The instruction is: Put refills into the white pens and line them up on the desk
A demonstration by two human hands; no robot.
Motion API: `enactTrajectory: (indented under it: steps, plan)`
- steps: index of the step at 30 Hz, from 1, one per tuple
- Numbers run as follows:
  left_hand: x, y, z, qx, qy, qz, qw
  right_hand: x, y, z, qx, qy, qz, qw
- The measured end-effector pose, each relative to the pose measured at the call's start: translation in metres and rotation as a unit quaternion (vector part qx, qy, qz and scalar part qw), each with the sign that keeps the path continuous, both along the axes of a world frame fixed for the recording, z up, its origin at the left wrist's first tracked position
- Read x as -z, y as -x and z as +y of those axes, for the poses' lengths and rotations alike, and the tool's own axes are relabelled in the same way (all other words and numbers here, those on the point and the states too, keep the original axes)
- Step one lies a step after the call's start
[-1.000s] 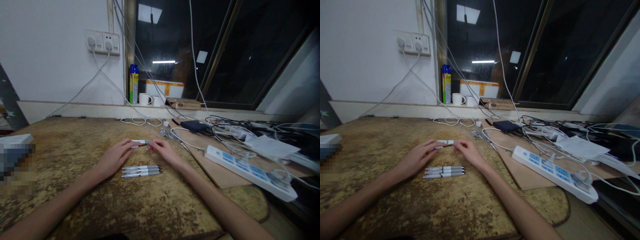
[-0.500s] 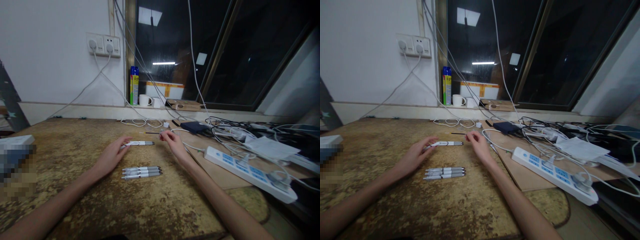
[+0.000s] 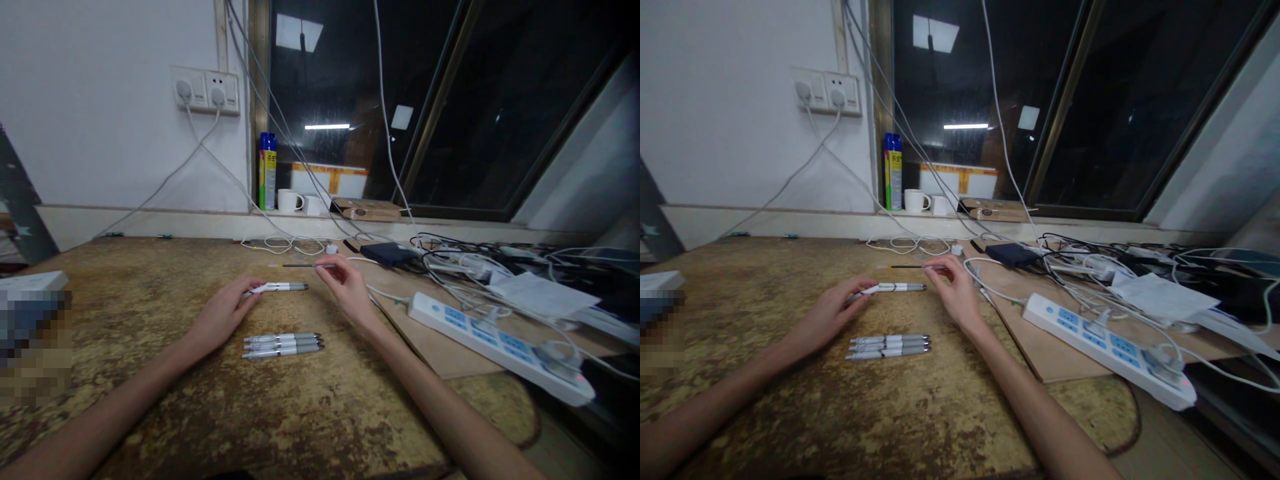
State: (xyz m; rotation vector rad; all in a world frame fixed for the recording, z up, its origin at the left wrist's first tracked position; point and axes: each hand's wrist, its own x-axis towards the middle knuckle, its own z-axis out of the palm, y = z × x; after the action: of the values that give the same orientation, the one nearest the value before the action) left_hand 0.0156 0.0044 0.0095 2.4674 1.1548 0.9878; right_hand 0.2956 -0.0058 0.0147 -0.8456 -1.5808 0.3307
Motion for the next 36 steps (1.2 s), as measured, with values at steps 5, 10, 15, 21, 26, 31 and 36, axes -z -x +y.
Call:
enactTrajectory:
  steps: [5,10,15,21,26,31,36]
  plan:
    - [-0.0021,-0.0007,-0.002,-0.001,0.005,-0.002,1.0,-0.0028,0.0007,-0.0021,-0.011,-0.006,0.009,1.0]
    - [-0.0028,-0.0015,-0.0032,-0.005,0.021,0.003,1.0,-0.0043,0.0006,-0.0024,-0.01,0.0,0.004,1.0]
    - [0.0012,0.0005,0.0002,-0.004,0.03,0.001,1.0,-0.0068,0.0004,-0.004,0.001,0.024,-0.001,1.0]
    - [0.0024,0.0004,-0.0002,0.0,0.026,0.002,1.0,-0.009,0.0006,-0.0059,-0.01,0.052,0.012,0.999]
    - [0.0023,-0.0001,-0.0006,-0.006,0.031,0.009,0.999,-0.0086,0.0002,-0.005,-0.013,0.063,0.013,0.998]
    - [0.0005,-0.0006,-0.0021,0.002,0.029,0.011,1.0,-0.0078,-0.0001,-0.0039,-0.022,0.062,0.023,0.998]
    - [-0.0005,-0.0009,-0.003,0.005,0.022,0.01,1.0,-0.0077,-0.0003,-0.0041,-0.024,0.068,0.019,0.997]
